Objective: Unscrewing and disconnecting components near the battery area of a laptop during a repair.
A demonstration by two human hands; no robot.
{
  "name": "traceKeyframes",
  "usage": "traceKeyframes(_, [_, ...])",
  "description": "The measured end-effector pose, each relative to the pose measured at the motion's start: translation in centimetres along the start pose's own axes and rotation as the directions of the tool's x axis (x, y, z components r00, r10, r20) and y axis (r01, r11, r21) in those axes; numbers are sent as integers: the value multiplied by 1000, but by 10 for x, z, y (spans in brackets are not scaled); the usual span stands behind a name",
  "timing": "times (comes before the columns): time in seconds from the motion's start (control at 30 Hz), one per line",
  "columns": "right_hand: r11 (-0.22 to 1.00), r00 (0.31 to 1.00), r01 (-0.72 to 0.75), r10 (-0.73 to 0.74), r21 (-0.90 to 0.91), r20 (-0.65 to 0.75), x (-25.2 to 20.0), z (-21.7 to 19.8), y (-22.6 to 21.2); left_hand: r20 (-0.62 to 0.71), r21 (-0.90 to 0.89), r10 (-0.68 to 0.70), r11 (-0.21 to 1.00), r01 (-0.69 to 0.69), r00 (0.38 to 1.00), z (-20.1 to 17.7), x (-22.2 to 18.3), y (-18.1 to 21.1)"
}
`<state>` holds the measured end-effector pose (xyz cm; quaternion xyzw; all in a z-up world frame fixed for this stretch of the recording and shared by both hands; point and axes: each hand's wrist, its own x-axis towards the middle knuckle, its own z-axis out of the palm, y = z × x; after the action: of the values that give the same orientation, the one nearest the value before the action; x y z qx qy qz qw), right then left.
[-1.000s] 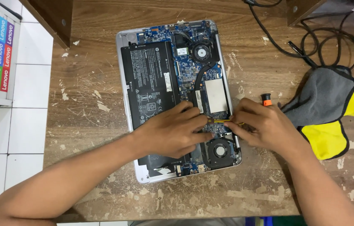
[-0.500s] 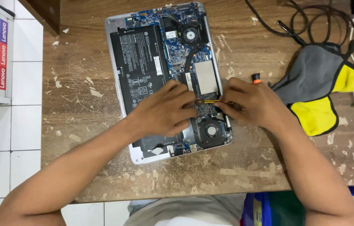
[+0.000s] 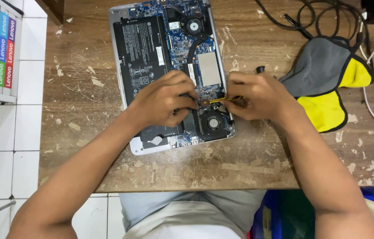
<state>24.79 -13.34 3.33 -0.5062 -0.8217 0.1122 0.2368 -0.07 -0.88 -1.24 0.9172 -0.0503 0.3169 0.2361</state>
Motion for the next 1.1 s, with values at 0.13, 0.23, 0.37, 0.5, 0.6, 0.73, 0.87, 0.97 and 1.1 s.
traceKeyframes(0.13, [1000, 1000, 2, -3, -21, -22, 1, 11, -4, -23, -7, 20, 1000, -20, 1000, 1, -2, -1])
traceKeyframes(0.23, [999, 999, -27, 27, -17, 16, -1, 3, -8, -12, -14, 22, 1000, -22, 1000, -2, 1, 2])
traceKeyframes(0.37, [997, 997, -57, 55, 45, 45, -2, 2, -5, -13, -18, 24, 1000, -24, 1000, -2, 2, 2])
traceKeyframes(0.5, [999, 999, -38, 38, -21, -23, 1, 3, -13, -4, -24, 55, 998, -55, 998, 2, -2, 0])
traceKeyframes(0.6, [999, 999, -41, 41, -13, 2, 7, -6, -22, 10, 9, 59, 998, -59, 998, 0, -1, -2])
traceKeyframes(0.73, [997, 998, -45, 42, 69, 56, 11, -11, -22, 29, 23, 65, 998, -66, 997, 7, -10, -7])
traceKeyframes(0.87, [999, 998, -41, 41, 5, -41, 9, -1, -20, 17, 69, 81, 994, -82, 997, 7, -10, -6])
traceKeyframes(0.97, [999, 998, -34, 31, -43, -52, 10, -3, -21, 48, 61, 50, 997, -52, 998, 5, -10, -4])
traceKeyframes(1.1, [995, 999, -25, 21, -100, -40, 8, 1, -17, 65, 72, 25, 997, -30, 998, -1, -6, 1])
